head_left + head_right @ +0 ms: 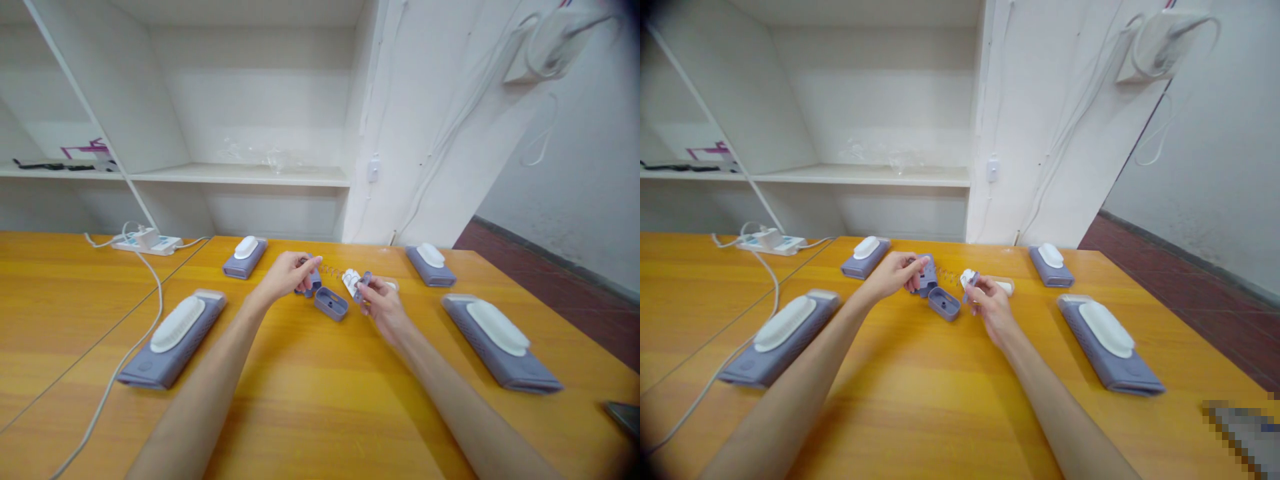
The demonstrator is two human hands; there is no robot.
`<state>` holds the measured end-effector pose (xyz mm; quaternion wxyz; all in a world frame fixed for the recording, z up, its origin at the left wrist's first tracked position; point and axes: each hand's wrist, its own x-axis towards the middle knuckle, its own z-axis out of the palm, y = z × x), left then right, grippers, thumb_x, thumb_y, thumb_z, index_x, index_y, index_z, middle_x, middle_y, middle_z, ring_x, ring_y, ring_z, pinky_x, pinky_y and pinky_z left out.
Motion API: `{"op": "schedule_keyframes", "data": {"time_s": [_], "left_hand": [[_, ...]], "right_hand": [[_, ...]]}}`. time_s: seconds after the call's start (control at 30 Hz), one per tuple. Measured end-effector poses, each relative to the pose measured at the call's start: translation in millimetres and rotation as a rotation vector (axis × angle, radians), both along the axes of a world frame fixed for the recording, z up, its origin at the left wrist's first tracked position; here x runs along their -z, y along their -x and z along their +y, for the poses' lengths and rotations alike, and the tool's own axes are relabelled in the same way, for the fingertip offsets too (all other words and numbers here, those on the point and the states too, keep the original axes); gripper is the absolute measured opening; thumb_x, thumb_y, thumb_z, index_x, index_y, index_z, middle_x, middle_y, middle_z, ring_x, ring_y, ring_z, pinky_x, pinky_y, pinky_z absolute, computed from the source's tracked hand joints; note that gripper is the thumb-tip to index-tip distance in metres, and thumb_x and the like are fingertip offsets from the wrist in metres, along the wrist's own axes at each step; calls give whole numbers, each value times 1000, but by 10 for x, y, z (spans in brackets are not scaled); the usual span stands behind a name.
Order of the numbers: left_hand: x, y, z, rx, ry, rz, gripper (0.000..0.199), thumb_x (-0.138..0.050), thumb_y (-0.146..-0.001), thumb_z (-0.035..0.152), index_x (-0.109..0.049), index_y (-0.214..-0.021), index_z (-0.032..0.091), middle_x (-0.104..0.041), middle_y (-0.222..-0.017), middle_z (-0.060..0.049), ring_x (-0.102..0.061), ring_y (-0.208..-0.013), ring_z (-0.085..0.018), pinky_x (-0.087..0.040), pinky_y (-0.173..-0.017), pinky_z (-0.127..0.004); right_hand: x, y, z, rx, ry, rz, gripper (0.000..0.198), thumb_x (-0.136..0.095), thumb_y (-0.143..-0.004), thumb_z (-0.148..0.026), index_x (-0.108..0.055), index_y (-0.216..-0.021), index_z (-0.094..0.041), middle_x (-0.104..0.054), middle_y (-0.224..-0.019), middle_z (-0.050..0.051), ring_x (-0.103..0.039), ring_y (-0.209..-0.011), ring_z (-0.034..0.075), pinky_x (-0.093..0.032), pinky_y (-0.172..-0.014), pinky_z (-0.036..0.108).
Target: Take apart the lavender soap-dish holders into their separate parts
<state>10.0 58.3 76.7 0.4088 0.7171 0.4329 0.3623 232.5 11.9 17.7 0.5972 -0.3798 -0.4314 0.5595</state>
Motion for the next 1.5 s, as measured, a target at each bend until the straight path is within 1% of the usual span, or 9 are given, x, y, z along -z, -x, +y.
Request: {"op": "schedule_keyframes", "data": {"time_s": [0.13, 0.23, 0.4, 0.63, 0.87, 0.97, 1.13, 1.27, 1.5], "left_hand": [[-31, 40, 20, -215, 91, -43, 56, -42, -84, 60, -48, -51, 15, -52, -37, -1, -48, -31, -10, -37, -33, -18], [-64, 132, 39, -251, 152, -51, 55, -47, -81, 61, -48, -50, 16, -50, -35, 0, -45, -30, -9, -35, -33, -19], [-37, 312, 61, -69, 303, 167, 53, -52, -76, 61, -47, -48, 16, -48, -34, 1, -44, -30, -9, -34, -33, -19], [208, 415, 134, 97, 441, 566, 54, -50, -71, 68, -56, -59, 15, -54, -43, -1, -48, -37, -12, -36, -38, -22], [267, 473, 196, -2, 301, 890, 59, -49, -66, 75, -57, -57, 17, -54, -44, -4, -46, -36, -14, -35, -40, -26], [289, 439, 204, -135, 201, 957, 69, -43, -68, 79, -65, -76, 14, -64, -58, -10, -59, -50, -22, -42, -50, -29], [439, 274, 231, -244, -178, 810, 77, -55, -71, 68, -45, -131, 20, -66, -108, -13, -64, -94, -29, -47, -75, -33], [576, 98, 322, -168, -252, 704, 56, -51, -84, 53, -49, -131, 22, -62, -120, -10, -59, -107, -25, -43, -89, -31], [689, -178, 562, -193, -210, 692, 57, -40, -89, 53, -40, -138, 23, -51, -134, -13, -48, -123, -29, -35, -100, -43]], "right_hand": [[-34, -42, 34, 103, -118, -142, 41, -81, -59, -37, -56, -85, -20, -61, -85, 0, -49, -52, 8, -34, -39, 18], [-39, -76, 49, 142, -125, -273, 43, -78, -61, -43, -56, -89, -19, -61, -76, -1, -46, -46, 8, -31, -37, 20], [59, -110, 74, 212, -200, -503, 48, -68, -72, -49, -55, -104, -16, -49, -53, -6, -43, -46, 10, -30, -43, 22], [267, -116, 99, 365, -288, -925, 37, -61, -80, -43, -57, -107, -19, -56, -61, -4, -46, -50, 12, -35, -50, 24], [262, -55, -2, 409, -465, -1133, 27, -53, -87, -39, -59, -106, -20, -60, -75, -1, -52, -56, 12, -40, -57, 25], [250, -12, -54, 404, -605, -1178, 26, -52, -88, -37, -59, -105, -18, -62, -84, 4, -58, -70, 15, -44, -63, 26], [236, 56, -113, 352, -760, -1253, 24, -54, -87, -34, -59, -104, -18, -61, -95, 7, -58, -89, 21, -46, -78, 31], [223, 78, -129, 332, -786, -1277, 20, -53, -88, -32, -60, -101, -18, -61, -93, 7, -56, -91, 22, -46, -81, 33], [197, 50, -115, 389, -722, -1292, 20, -49, -89, -32, -62, -98, -20, -61, -93, 8, -55, -90, 23, -43, -84, 36]]}}
